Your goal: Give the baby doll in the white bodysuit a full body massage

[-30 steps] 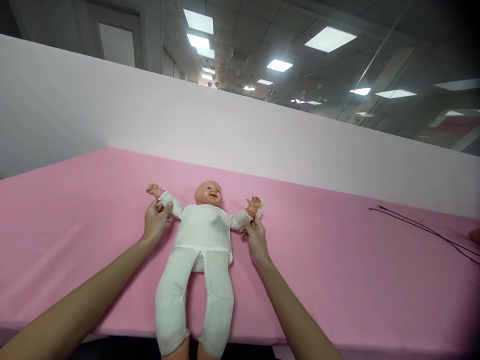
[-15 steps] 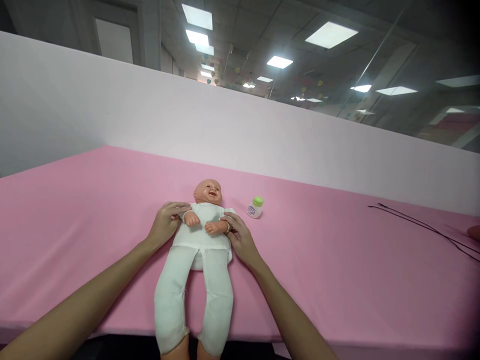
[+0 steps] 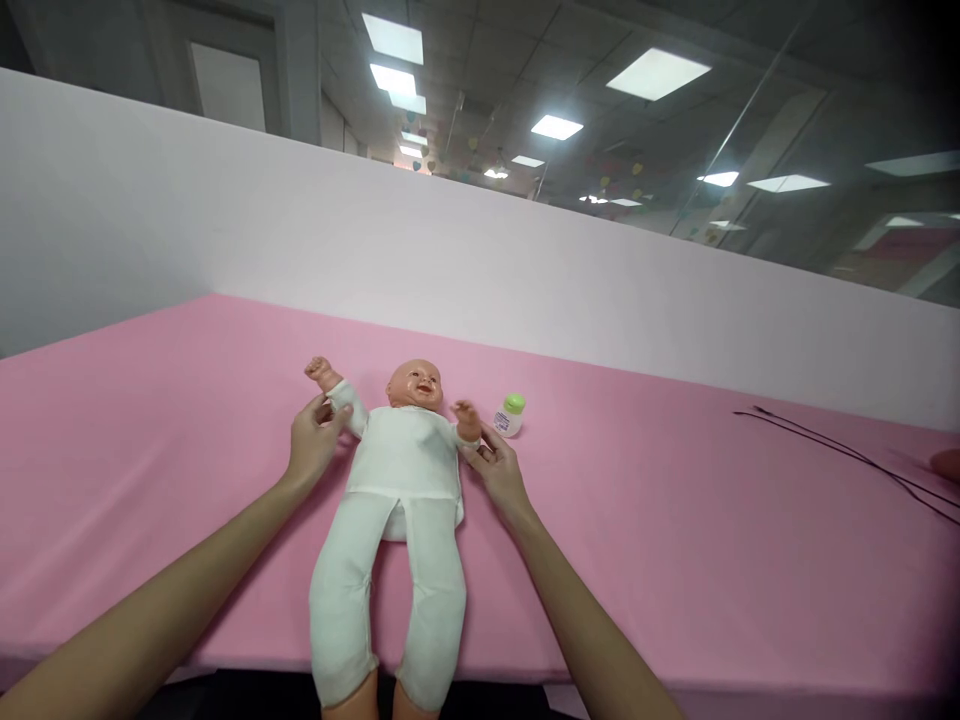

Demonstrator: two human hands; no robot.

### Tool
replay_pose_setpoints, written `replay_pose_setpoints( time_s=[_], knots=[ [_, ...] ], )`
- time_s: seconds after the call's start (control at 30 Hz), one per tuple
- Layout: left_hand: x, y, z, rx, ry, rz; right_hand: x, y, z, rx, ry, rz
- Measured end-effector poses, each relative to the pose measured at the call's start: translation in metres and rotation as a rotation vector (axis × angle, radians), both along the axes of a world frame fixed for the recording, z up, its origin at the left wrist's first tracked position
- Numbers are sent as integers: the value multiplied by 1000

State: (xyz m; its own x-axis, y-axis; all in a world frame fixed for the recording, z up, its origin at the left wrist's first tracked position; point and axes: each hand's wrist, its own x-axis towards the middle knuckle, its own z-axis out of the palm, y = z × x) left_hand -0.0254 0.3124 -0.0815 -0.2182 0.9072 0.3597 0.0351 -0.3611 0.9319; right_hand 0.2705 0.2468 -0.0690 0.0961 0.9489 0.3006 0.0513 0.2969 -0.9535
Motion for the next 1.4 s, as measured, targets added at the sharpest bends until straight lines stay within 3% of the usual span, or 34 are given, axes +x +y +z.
replay_pose_setpoints(
  time_s=[0.1, 0.23, 0.37, 0.53, 0.7, 1.1, 1.4],
  knots=[
    [5, -4, 0, 136, 199, -48, -3, -4, 2, 70, -219, 105],
    [9, -7, -2, 239, 380, -124, -1, -5, 0, 111, -391, 134],
    [10, -7, -1, 210, 323, -145, 1, -3, -3, 108, -359, 127],
    [10, -6, 3, 83, 181, -95, -4, -3, 0, 59, -169, 120],
    [6, -6, 5, 72, 194, -79, -8, -5, 6, 32, -74, 148],
    [5, -7, 5, 83, 323, -95, -4, -4, -3, 126, -258, 82],
    [4, -7, 6, 109, 385, -127, -7, -8, 4, 167, -354, 69]
  ],
)
